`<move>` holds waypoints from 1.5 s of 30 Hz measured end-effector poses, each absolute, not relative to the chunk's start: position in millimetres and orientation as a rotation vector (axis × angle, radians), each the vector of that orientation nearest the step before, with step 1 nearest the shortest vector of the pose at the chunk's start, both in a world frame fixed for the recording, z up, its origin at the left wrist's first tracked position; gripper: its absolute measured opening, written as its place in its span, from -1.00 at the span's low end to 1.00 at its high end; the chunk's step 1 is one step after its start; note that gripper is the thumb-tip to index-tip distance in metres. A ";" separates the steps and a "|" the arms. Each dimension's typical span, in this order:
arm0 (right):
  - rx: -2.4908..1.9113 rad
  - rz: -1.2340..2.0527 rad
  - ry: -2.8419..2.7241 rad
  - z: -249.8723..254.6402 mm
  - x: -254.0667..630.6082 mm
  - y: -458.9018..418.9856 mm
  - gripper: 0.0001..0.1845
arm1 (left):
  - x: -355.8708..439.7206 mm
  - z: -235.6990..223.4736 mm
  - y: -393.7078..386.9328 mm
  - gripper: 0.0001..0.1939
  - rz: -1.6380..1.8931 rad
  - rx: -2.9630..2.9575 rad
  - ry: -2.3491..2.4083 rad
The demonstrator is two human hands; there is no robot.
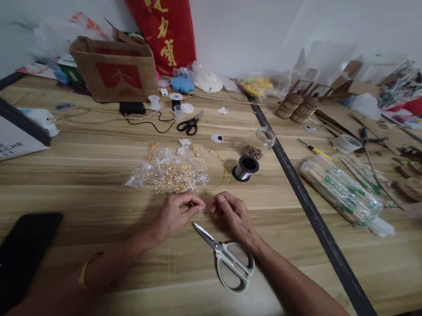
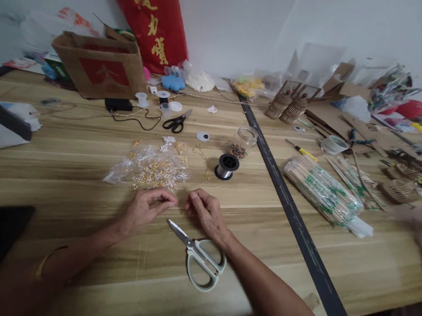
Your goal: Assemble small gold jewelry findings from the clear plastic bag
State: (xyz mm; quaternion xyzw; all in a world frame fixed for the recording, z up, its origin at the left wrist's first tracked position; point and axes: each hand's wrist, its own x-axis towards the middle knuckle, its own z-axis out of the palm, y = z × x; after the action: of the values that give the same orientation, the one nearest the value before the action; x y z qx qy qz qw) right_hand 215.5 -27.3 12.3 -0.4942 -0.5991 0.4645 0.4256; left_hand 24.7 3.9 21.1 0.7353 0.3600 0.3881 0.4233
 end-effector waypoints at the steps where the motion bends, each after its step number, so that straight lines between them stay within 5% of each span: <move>1: -1.247 1.120 -1.532 14.8 217.4 -27.1 -0.52 | 24.9 22.0 3.6 -0.88 0.958 1.811 0.910; 12: -1.249 0.875 -2.094 28.7 235.0 -21.2 -0.87 | 24.9 19.5 5.3 -0.87 0.906 1.605 0.938; 28: -1.367 0.867 -2.092 30.1 244.3 -18.4 -0.90 | 22.3 22.0 7.9 -0.85 0.922 1.459 0.916; 39: -1.809 0.395 -2.493 34.1 225.9 -29.1 -0.75 | 15.8 17.8 15.4 -0.82 0.954 1.456 0.980; 45: -1.831 0.368 -2.535 24.6 222.3 -29.5 -0.83 | 17.0 19.6 16.3 -0.81 0.961 1.421 0.982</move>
State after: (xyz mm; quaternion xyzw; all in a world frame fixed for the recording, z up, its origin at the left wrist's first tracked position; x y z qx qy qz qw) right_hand 222.3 -29.5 24.6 -0.5814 -0.8051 0.1168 -0.0036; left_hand 17.0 16.3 19.6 0.6005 0.4148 0.4060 0.5501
